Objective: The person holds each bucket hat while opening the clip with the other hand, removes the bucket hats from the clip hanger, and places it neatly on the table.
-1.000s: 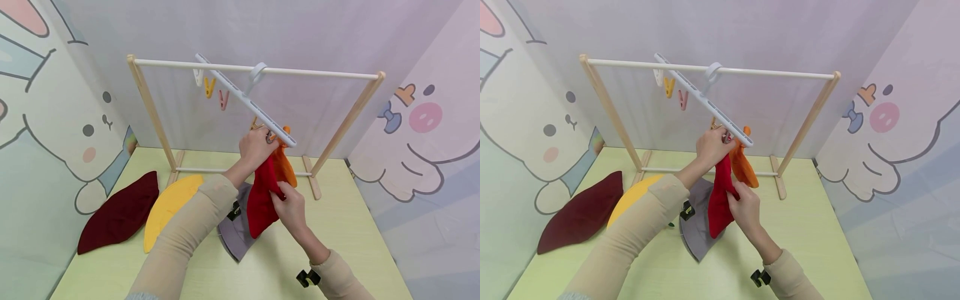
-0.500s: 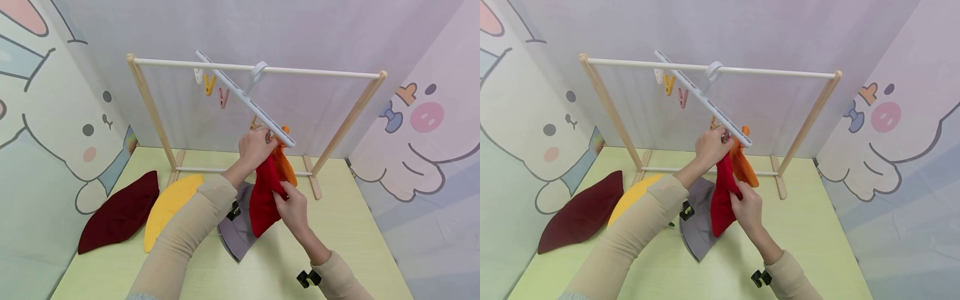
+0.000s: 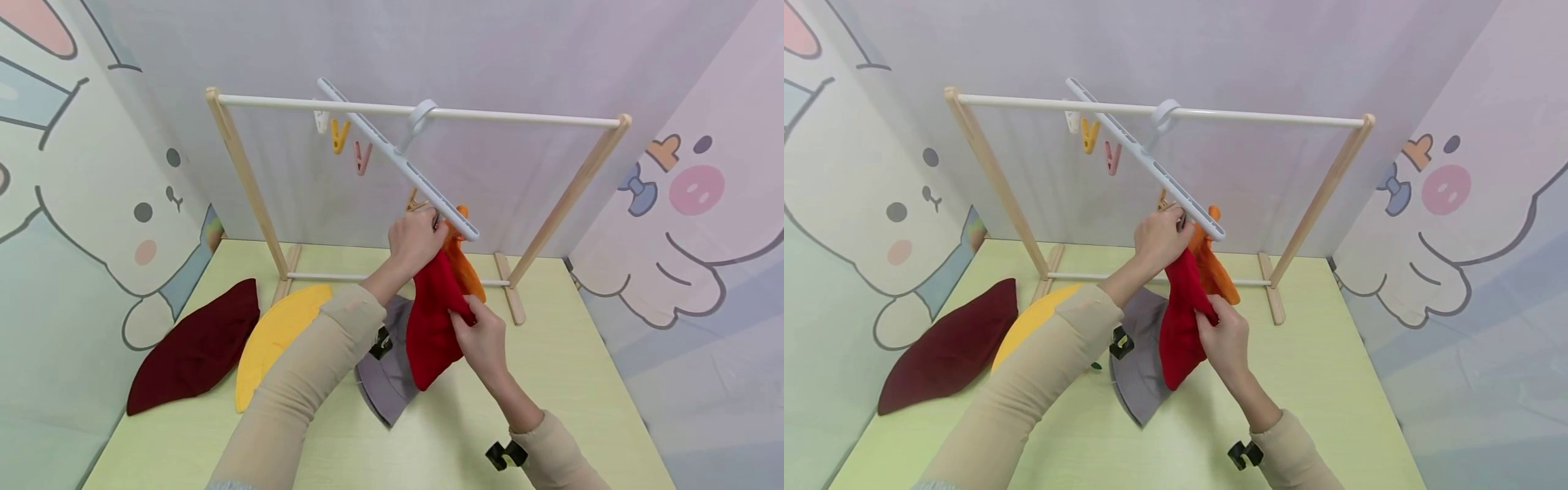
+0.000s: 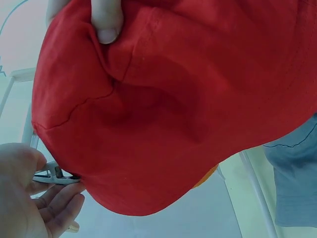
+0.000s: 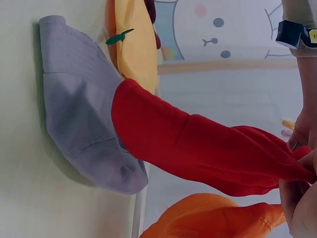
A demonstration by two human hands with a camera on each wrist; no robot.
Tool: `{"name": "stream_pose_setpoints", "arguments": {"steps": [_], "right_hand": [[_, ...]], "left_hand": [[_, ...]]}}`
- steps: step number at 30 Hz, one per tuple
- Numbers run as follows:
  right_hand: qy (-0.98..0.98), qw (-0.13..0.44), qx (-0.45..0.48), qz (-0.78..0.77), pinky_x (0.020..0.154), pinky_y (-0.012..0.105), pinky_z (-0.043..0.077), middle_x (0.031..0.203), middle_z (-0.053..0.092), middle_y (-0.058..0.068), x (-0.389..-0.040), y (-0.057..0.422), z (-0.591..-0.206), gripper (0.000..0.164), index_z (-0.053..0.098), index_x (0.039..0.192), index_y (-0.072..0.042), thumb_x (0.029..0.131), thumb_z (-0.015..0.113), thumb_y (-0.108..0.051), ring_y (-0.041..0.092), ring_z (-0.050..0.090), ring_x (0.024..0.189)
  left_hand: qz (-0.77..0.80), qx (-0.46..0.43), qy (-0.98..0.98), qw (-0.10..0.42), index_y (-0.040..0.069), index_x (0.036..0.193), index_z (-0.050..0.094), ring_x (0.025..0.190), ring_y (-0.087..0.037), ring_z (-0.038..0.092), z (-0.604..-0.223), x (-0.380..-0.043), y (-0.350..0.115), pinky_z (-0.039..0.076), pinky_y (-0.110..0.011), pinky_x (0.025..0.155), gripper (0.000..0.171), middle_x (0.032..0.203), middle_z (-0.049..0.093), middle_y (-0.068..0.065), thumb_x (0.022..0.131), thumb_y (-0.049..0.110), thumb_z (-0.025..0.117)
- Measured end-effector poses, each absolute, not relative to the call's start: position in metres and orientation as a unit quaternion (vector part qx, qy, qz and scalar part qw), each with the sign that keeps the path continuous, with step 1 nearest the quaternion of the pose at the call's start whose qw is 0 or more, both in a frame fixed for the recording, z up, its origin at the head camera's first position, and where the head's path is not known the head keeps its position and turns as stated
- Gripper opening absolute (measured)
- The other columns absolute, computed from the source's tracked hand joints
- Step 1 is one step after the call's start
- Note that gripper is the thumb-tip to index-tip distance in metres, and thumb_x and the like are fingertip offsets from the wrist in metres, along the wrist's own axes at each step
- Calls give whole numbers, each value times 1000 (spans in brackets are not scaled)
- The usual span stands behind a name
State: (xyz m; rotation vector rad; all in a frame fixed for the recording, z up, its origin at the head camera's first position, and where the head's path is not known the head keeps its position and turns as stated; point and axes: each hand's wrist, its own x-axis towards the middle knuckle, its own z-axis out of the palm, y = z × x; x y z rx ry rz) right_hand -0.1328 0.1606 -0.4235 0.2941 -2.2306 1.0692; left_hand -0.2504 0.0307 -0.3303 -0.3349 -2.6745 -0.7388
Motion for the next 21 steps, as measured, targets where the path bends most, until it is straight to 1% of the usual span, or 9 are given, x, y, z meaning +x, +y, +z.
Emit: {"name": "stream_pose_setpoints", "arguments": {"steps": [3,6,10,21], "right_hand": [[-850,310,99,414,53,16,42,70,62,3,-132,161,-424,3,65,83,-6,80,66,-7,11,51,60],[-849,303,89,423,52,16,42,70,63,3,-131,162,-423,7,66,83,-9,78,68,-3,12,52,59],[-849,295,78,431,53,15,43,71,63,3,-131,163,-424,8,66,83,-9,78,68,-3,13,53,59],[-851,267,47,450,56,15,43,74,65,4,-129,173,-428,9,66,86,-10,79,69,-5,14,55,64]], "left_hand": [[-261,-120,-941,176,18,66,48,44,-14,34,-329,-250,30,24,-23,41,26,53,41,2,90,28,51],[-259,-125,-941,180,18,65,47,44,-14,32,-329,-250,30,23,-22,41,27,52,39,3,90,27,50],[-259,-128,-939,184,17,63,46,43,-14,30,-328,-249,30,22,-22,40,28,51,38,3,90,26,50],[-262,-129,-942,169,19,68,50,45,-13,35,-328,-247,34,24,-22,41,24,54,43,3,89,30,53]]}}
